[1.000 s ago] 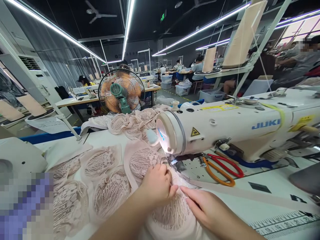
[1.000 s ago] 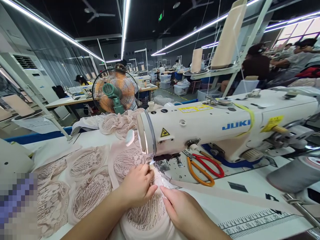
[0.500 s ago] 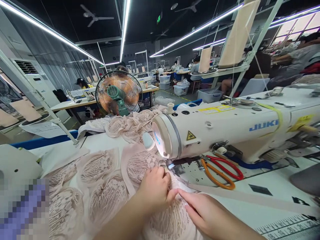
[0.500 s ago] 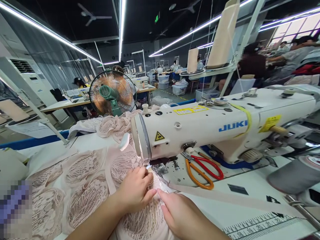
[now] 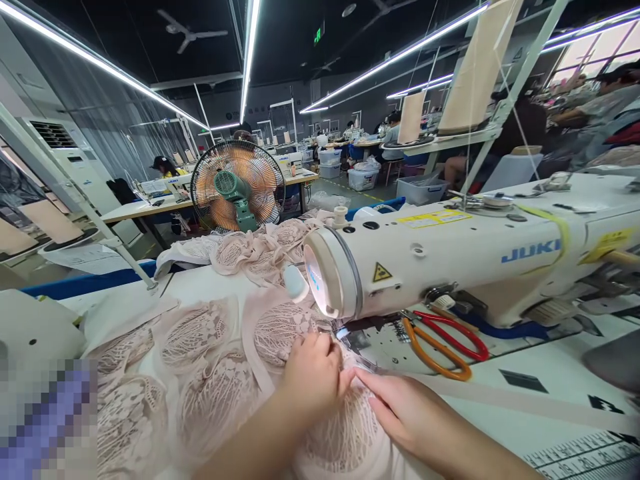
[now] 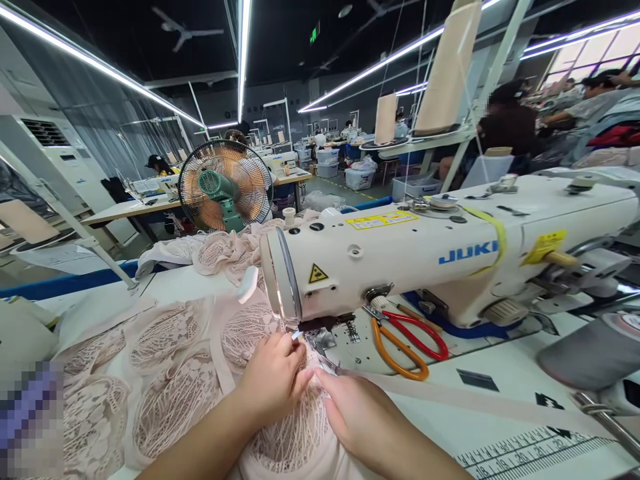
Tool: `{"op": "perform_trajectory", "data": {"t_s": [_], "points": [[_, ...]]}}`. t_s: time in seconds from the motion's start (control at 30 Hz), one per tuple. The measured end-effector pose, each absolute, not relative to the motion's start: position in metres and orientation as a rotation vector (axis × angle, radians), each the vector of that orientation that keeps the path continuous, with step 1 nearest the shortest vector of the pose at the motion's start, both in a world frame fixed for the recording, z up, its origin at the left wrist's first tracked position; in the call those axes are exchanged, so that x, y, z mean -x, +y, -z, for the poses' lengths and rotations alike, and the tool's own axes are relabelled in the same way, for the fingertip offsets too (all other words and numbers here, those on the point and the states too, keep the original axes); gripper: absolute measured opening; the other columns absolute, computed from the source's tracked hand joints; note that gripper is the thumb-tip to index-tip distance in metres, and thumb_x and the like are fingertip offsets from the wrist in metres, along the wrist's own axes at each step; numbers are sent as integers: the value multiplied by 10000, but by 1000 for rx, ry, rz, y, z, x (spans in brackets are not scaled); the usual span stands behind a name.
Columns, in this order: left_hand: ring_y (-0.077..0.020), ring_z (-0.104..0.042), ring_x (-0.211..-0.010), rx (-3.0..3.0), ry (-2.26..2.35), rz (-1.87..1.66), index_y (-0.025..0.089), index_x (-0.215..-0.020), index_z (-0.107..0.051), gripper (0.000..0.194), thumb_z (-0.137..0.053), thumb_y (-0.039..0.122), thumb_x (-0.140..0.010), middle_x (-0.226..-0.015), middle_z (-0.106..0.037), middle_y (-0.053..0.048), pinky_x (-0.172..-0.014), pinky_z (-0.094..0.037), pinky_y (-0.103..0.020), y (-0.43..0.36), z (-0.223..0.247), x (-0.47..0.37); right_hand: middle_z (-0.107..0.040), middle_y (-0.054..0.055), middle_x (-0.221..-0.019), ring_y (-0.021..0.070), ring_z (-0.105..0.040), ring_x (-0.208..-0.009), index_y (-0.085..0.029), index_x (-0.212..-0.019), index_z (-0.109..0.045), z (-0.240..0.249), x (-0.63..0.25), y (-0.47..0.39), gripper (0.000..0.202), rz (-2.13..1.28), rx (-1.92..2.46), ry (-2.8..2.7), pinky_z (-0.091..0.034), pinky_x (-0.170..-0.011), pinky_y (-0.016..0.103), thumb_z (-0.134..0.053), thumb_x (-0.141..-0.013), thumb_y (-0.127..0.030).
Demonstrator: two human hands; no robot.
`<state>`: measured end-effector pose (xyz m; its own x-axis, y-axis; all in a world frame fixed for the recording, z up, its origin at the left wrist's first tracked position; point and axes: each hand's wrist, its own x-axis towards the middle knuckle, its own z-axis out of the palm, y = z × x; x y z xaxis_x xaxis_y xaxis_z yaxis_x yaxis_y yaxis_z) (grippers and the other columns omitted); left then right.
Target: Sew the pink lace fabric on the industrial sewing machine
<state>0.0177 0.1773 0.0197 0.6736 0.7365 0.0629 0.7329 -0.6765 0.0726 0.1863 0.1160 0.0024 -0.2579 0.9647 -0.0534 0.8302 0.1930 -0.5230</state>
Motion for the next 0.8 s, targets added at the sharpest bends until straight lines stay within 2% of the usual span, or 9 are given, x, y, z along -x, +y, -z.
{"op": "perform_trajectory", "data": {"t_s": [0.1,0.33,0.6,0.7,0.8], "points": [[-279,-547,-978,-2823,1255,-138,156,-1022,-653,340,-436,397,-920,-1017,-615,-98,-829,-463,-429,178,-19,-18,-690,94,-854,247,-638,-770,-198,-1060,-646,0,-187,117,349,-661,1699,-2205,-454,-662,300,-369,-848,-204],[-284,-546,-980,-2831,1280,-140,157,-1081,-634,385,-416,433,-924,-1044,-606,-107,-825,-464,-434,179,-20,-19,-693,84,-808,247,-637,-700,-176,-1070,-641,3,-187,122,367,-592,1707,-2218,-452,-599,313,-346,-852,-189],[-292,-526,-1033,-2837,1299,-111,147,-1166,-598,430,-401,445,-926,-1118,-590,-119,-875,-450,-449,181,-20,-19,-717,82,-809,250,-659,-705,-172,-1179,-628,-1,-185,124,426,-544,1752,-2229,-461,-602,306,-358,-850,-167],[-297,-518,-1059,-2832,1294,-131,139,-1199,-581,450,-407,449,-923,-1142,-587,-126,-890,-444,-452,183,-20,-17,-730,104,-871,271,-676,-762,-158,-1230,-610,-1,-185,126,450,-534,1780,-2238,-479,-631,321,-355,-859,-176],[-281,-523,-1062,-2803,1304,-166,160,-1139,-613,391,-439,424,-908,-1133,-593,-113,-903,-442,-433,185,-20,-15,-728,138,-971,304,-681,-850,-136,-1296,-568,-2,-184,128,478,-532,1821,-2242,-498,-682,356,-355,-869,-176]]}}
